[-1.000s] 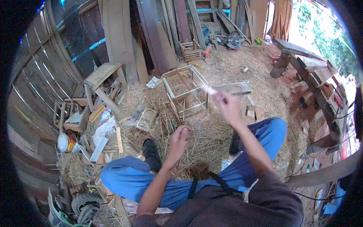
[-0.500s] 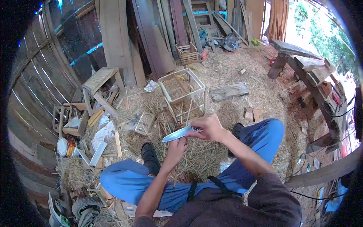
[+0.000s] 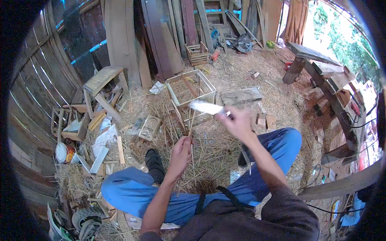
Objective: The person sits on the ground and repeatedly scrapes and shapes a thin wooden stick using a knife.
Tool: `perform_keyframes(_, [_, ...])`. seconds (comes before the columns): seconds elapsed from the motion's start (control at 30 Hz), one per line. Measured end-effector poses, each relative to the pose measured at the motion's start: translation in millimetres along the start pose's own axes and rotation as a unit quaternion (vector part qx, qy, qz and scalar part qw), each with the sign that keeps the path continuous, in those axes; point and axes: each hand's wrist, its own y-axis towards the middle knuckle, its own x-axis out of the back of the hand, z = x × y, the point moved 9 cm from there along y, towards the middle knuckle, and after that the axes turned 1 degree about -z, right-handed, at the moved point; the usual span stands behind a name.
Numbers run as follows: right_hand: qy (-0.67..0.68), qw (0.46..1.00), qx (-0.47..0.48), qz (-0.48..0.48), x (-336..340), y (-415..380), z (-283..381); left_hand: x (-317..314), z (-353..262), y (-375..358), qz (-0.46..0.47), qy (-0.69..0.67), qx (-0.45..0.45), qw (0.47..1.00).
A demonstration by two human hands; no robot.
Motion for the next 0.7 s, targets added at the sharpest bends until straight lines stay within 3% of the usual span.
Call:
perform_keyframes(0.03, [0.002,0.998,0.058,0.022,-11.1,-3.1,15.2,2.4,2.3,0.3,-0.003,0.013,0.009,1.0])
perform_keyframes(0.07, [0.006,0.993,0.115,0.04,-22.1,-7.1,28.9,7.8,-2.9,2.3,-0.042,0.086,-0.052,0.994])
perform_keyframes(0.17, [-0.005,0.984,0.147,0.098,-54.1,-20.0,40.1,16.5,4.7,8.6,-0.079,0.127,-0.056,0.987])
perform_keyframes(0.2, [0.015,0.979,0.145,0.144,-61.0,-23.9,43.0,16.0,-2.0,11.2,-0.109,0.086,-0.13,0.982])
perform_keyframes(0.3, [0.051,0.976,0.141,0.16,-69.3,-29.4,51.9,26.7,18.5,8.2,-0.133,0.114,-0.016,0.984])
perform_keyframes(0.43, [0.012,0.971,0.174,0.161,-72.5,-25.7,46.0,19.4,-5.3,4.7,-0.122,0.264,-0.167,0.942])
perform_keyframes(0.57, [-0.004,0.977,0.181,0.115,-70.0,-22.8,34.6,13.6,-13.8,4.1,-0.1,0.259,-0.177,0.944])
perform_keyframes(0.67, [-0.021,0.983,0.169,0.07,-56.4,-16.5,27.1,9.5,-9.2,-0.5,-0.082,0.187,-0.063,0.977])
perform_keyframes(0.7, [-0.03,0.987,0.156,0.035,-45.9,-9.2,17.3,8.7,-6.7,-0.5,-0.068,0.178,-0.066,0.98])
